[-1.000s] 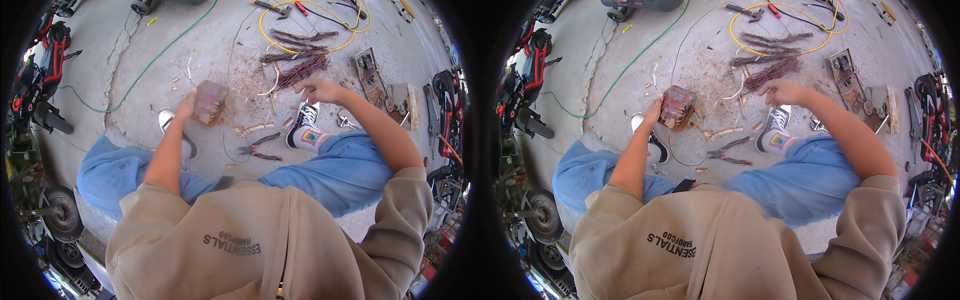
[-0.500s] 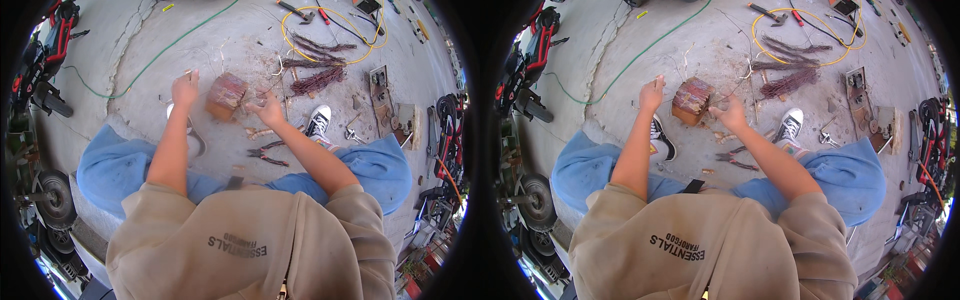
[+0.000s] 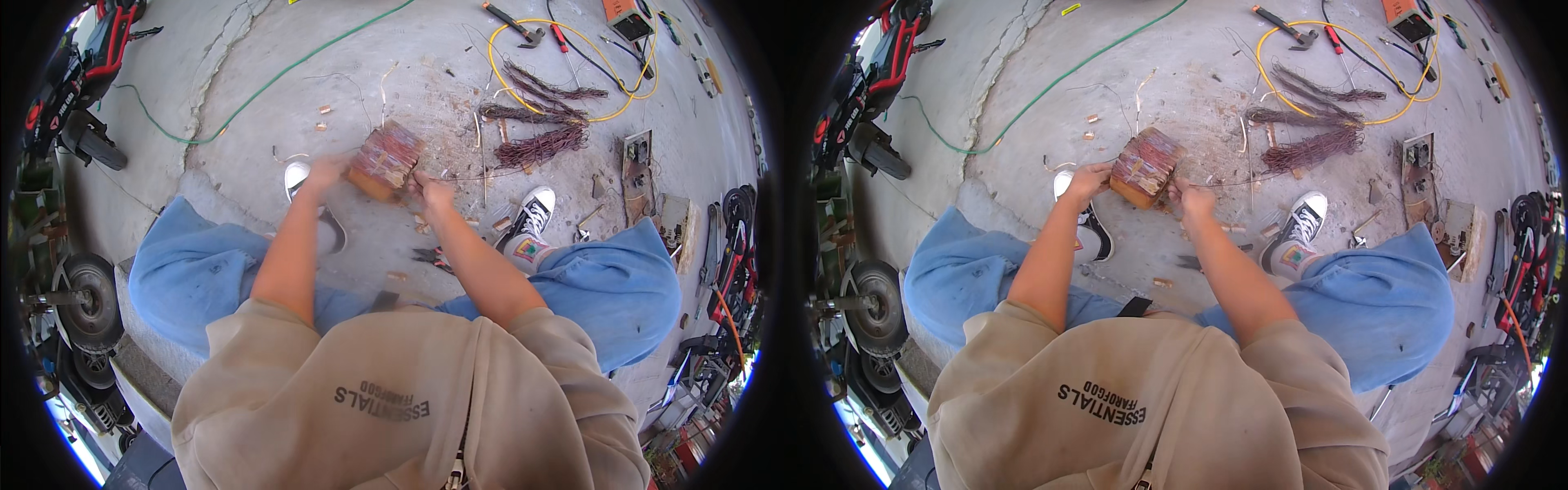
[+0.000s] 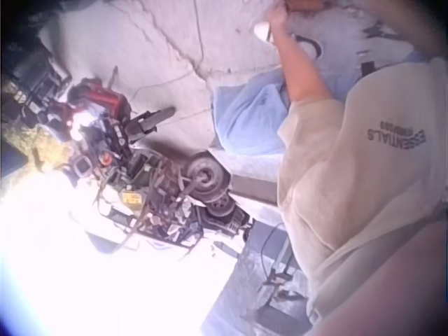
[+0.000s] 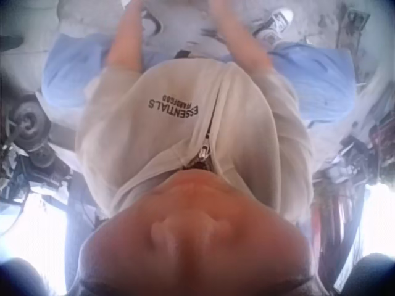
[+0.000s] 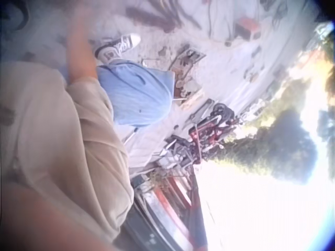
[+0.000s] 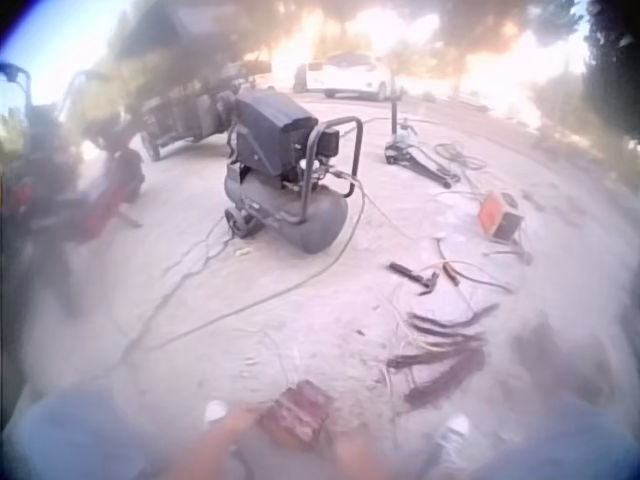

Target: The person sits on the floor and winds copper wire around a rectangular block. They repeatedly pick up wire, wrap it around the block, and use pliers to cut the wire. The process is repeated multiple times.

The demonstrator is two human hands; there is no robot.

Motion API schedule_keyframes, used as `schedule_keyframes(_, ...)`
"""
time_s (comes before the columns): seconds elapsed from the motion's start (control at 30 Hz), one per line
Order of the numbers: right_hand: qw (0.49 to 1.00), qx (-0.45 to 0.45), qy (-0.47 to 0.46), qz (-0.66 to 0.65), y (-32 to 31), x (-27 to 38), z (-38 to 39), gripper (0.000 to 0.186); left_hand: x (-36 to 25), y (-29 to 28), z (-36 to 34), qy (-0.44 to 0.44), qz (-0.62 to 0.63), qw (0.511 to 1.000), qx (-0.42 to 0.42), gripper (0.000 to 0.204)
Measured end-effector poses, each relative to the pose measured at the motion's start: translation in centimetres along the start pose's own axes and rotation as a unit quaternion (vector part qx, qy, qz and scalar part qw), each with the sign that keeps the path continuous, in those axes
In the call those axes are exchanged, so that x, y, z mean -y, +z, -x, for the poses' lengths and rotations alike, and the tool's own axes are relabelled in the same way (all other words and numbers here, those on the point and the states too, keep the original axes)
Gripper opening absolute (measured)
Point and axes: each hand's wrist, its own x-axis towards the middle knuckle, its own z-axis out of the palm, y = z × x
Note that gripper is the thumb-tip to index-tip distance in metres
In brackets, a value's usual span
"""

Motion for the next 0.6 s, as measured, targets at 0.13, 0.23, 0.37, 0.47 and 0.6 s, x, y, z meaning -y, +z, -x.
schedule_keyframes(0.13, 0.998, 0.049, 0.028, -0.036, 0.4, -0.3, -2.1, 0.009, -0.4, 0.8, 1.2, 0.004, 0.113, 0.994, -0.012, 0.026)
schedule_keyframes(0.23, 1.000, 0.018, 0.022, -0.012, 2.3, -0.5, -1.1, 0.014, -1.1, 1.4, 1.6, -0.009, 0.138, 0.990, -0.026, 0.025)
schedule_keyframes(0.37, 0.999, 0.003, 0.033, 0.007, 2.2, -1.7, -2.3, 0.018, -2.3, 1.6, 1.2, -0.066, 0.101, 0.993, -0.012, 0.026)
schedule_keyframes(0.47, 0.993, 0.047, 0.076, -0.076, 3.6, -1.1, -1.5, 0.016, -2.1, 1.6, 0.5, -0.064, 0.077, 0.995, -0.006, 0.027)
schedule_keyframes(0.6, 0.972, 0.154, 0.171, -0.046, 0.4, -1.4, -5.0, 0.016, -3.6, 2.4, -0.2, -0.042, 0.043, 0.998, 0.027, 0.030)
